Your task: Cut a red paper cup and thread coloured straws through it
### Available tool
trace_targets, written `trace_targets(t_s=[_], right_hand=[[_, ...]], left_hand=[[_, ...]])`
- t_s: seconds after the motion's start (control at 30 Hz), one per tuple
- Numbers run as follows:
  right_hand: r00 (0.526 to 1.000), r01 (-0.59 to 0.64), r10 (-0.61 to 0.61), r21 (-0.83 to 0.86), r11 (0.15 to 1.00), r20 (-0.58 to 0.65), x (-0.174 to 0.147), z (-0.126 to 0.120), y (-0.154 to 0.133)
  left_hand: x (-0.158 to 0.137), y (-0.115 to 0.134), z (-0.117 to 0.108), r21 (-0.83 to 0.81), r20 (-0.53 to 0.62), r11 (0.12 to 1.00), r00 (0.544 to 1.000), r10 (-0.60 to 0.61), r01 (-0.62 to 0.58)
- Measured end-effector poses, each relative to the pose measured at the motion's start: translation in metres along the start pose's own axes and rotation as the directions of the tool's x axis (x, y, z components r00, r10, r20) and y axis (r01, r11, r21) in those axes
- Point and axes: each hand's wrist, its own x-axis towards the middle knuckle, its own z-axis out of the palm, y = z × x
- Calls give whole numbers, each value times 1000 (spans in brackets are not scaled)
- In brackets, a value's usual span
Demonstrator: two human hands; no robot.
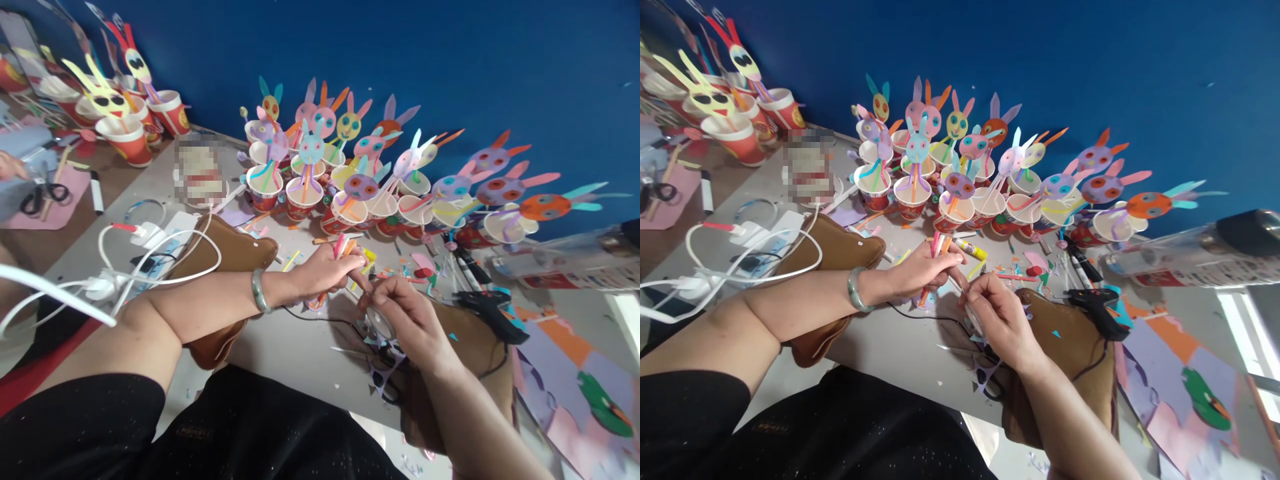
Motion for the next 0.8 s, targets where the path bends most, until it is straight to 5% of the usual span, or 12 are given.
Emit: trace_targets(t_s=[0.1,0.23,0.5,0.63,0.8], right_hand=[[999,35,-34,-59,998,13,-9,1,-11],[993,78,-76,-19,997,89,-23,0,-27],[939,288,-275,39,957,-208,-14,1,-20],[906,341,-330,-7,940,-264,-7,0,-11],[896,334,-316,3,943,-313,0,-2,-7]], left_hand=[[3,2,-3,-5,-8,1000,1000,-16,16],[9,10,-9,-43,-163,999,987,-3,-4],[1,13,-7,2,200,991,971,-132,134],[4,13,-8,-69,208,977,961,-183,201],[5,15,-5,-139,124,979,983,-133,150]])
